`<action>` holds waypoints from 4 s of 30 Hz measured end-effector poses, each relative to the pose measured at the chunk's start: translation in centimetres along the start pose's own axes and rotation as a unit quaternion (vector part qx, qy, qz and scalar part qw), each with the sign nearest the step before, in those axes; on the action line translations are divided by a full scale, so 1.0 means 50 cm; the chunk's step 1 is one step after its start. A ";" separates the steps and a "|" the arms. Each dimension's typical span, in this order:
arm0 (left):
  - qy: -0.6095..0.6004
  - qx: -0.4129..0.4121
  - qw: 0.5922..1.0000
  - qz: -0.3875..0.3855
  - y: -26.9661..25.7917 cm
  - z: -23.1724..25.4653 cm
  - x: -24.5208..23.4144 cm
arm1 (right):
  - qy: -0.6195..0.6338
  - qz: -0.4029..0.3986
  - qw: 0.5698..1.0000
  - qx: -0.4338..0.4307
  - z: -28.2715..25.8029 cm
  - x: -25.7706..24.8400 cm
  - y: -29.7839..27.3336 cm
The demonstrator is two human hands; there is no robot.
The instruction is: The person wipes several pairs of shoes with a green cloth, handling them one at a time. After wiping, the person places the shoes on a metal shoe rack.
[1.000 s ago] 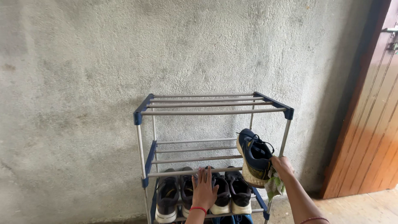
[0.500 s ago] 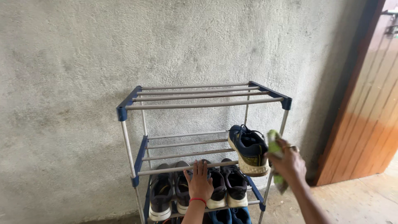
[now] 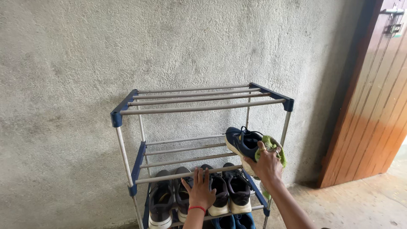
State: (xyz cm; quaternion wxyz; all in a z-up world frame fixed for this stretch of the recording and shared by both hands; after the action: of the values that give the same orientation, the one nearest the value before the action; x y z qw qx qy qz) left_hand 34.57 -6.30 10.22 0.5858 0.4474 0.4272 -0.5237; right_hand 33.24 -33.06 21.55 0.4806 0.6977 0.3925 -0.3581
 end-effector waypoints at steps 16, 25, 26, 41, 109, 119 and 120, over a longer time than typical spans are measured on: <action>0.023 0.022 0.999 0.029 -0.011 -0.005 -0.027 | -0.058 0.060 0.995 0.046 -0.003 0.042 0.122; 0.028 0.036 0.997 0.060 0.009 -0.005 -0.006 | -0.065 0.029 0.996 0.050 0.004 0.063 0.120; 0.036 0.034 0.997 0.060 0.007 -0.007 -0.004 | -0.075 0.035 0.995 0.047 -0.002 0.054 0.110; -0.003 0.078 0.988 0.133 -0.140 -0.037 0.002 | 0.024 0.066 0.968 -0.242 -0.002 0.086 -0.180; 0.037 0.288 0.924 -0.250 -0.558 0.451 0.810 | -0.038 -0.065 0.975 0.211 0.850 0.358 -0.666; 0.096 0.211 0.930 -0.285 -0.527 0.458 1.062 | -0.011 -0.118 0.971 0.208 0.879 0.502 -0.571; 0.090 0.210 0.930 -0.288 -0.526 0.462 1.073 | -0.019 -0.128 0.969 0.210 0.877 0.521 -0.575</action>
State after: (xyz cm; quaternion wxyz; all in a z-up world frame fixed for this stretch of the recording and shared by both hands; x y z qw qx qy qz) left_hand 13.75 -42.48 -38.36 0.2614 0.4632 0.4692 -0.7050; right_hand 13.57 -62.90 -24.82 0.2806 0.7200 0.3856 -0.5042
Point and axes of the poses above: each hand's wrist, its own y-axis towards the middle knuckle, its own x-axis out of the palm, z = x × y, the point moved 10 cm from there along y, towards the middle knuckle, and after that the axes turned 10 degrees about -x, right-handed, at the moved point
